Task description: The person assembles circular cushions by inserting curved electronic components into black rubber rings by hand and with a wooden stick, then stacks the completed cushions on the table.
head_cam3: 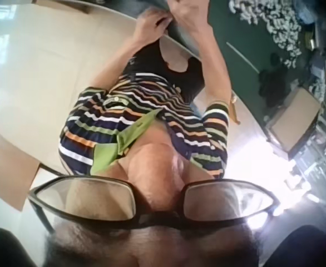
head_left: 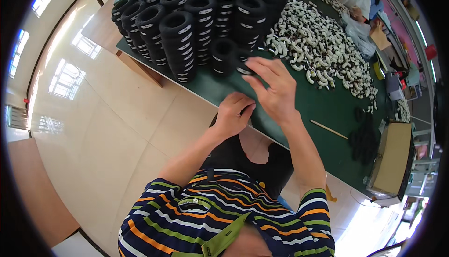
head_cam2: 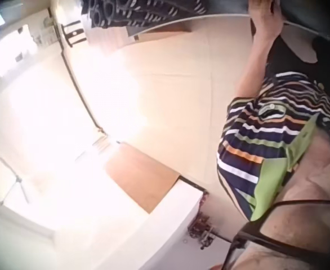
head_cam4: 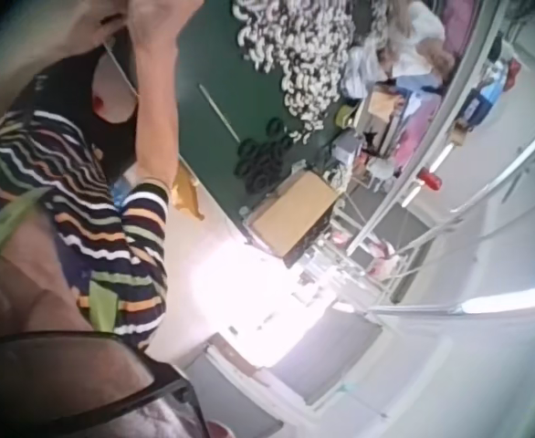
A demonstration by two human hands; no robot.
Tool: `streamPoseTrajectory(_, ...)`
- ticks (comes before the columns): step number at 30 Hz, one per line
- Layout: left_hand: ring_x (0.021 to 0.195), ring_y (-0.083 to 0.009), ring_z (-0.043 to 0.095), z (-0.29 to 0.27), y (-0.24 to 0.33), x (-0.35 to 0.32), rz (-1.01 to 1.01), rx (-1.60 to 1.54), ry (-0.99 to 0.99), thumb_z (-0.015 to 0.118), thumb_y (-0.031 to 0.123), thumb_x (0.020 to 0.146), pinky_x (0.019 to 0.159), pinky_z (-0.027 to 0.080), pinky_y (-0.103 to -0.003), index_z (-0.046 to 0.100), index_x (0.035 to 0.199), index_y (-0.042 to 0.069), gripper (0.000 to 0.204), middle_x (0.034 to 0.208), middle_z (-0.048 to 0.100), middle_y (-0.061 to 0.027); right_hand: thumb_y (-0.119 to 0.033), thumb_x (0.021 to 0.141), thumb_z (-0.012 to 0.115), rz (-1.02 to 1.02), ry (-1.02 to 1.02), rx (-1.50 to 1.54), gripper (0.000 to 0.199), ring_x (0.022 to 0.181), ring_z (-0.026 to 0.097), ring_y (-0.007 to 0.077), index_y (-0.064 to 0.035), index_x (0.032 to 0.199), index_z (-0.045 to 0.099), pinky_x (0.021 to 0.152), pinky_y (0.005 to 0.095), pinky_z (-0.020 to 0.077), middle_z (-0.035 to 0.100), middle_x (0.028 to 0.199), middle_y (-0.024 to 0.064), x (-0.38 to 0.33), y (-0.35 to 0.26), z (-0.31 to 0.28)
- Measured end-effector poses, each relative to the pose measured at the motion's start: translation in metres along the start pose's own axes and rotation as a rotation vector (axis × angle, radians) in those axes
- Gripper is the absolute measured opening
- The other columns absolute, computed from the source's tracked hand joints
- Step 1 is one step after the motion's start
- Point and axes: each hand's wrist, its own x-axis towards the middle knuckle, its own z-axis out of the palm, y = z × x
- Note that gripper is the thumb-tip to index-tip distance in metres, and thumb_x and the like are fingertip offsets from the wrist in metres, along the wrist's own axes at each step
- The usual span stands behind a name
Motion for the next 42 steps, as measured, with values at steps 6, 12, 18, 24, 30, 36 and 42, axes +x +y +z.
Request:
streamPoseTrajectory(6,0.086,-0.0336,0.066,-0.003,-0.002,0.001,0.042,0.034,0.007,0.075,0.000,0.079,0.077,0.053,-0.043,0.071,0.091,0.003,0.013,0.089,0.069,-0.0121,-0.006,0.080,0.082,-0.186,-0.066,-0.118,0.030,0.095,0.065,0.0286,-0.0063,0.110,0.076,0.079,0.0377,0.0558,0.074,0.112,0.0070,0.045,0.021,0.054)
streamPoseTrajectory(12,0.084,-0.0343,0.066,-0.005,-0.001,0.004,0.080,0.028,-0.008,0.076,-0.002,0.080,0.076,0.054,-0.042,0.072,0.091,0.002,0.012,0.086,0.069,-0.0131,-0.005,0.081,0.081,-0.125,-0.154,-0.103,0.031,0.097,0.065,0.0305,-0.0054,0.112,0.074,0.081,0.0383,0.0556,0.073,0.115,0.0088,0.046,0.026,0.053)
streamPoseTrajectory(18,0.085,-0.0336,0.067,-0.003,-0.003,0.006,0.107,0.035,-0.009,0.075,-0.002,0.080,0.076,0.054,-0.042,0.071,0.090,0.001,0.011,0.086,0.069,-0.0128,-0.006,0.079,0.080,-0.159,-0.145,-0.133,0.027,0.096,0.065,0.0297,-0.0033,0.106,0.076,0.080,0.0399,0.0562,0.074,0.111,0.0081,0.054,0.030,0.049)
streamPoseTrajectory(24,0.083,-0.0339,0.066,-0.004,-0.001,0.006,0.113,0.040,-0.009,0.075,-0.002,0.079,0.075,0.053,-0.042,0.071,0.089,0.001,0.011,0.086,0.068,-0.0129,-0.007,0.083,0.079,-0.106,-0.183,-0.116,0.026,0.099,0.066,0.0328,-0.0026,0.109,0.075,0.084,0.0393,0.0554,0.073,0.117,0.0112,0.050,0.028,0.049)
streamPoseTrajectory(30,0.083,-0.0338,0.066,-0.005,0.002,0.002,0.106,0.058,-0.002,0.075,-0.003,0.079,0.074,0.053,-0.042,0.070,0.089,0.001,0.012,0.085,0.068,-0.0129,-0.006,0.084,0.078,-0.108,-0.227,-0.099,0.025,0.099,0.066,0.0336,-0.0021,0.109,0.074,0.085,0.0411,0.0556,0.073,0.117,0.0123,0.049,0.023,0.051)
streamPoseTrajectory(36,0.087,-0.0339,0.067,0.007,-0.003,0.001,0.104,0.050,-0.010,0.075,-0.002,0.076,0.076,0.053,-0.044,0.071,0.090,0.004,0.016,0.089,0.070,-0.0127,-0.009,0.084,0.079,-0.071,-0.067,-0.094,0.031,0.110,0.070,0.0336,-0.0067,0.115,0.076,0.092,0.0392,0.0574,0.073,0.122,0.0131,0.034,0.024,0.045)
streamPoseTrajectory(42,0.086,-0.0387,0.065,-0.007,-0.008,-0.001,0.063,0.123,-0.065,0.071,0.000,0.088,0.075,0.051,-0.043,0.070,0.101,0.000,0.013,0.090,0.068,-0.0171,-0.010,0.086,0.077,0.106,0.070,0.170,0.023,0.104,0.072,0.0339,-0.0010,0.107,0.075,0.091,0.0407,0.0587,0.074,0.110,0.0166,-0.024,0.021,0.037)
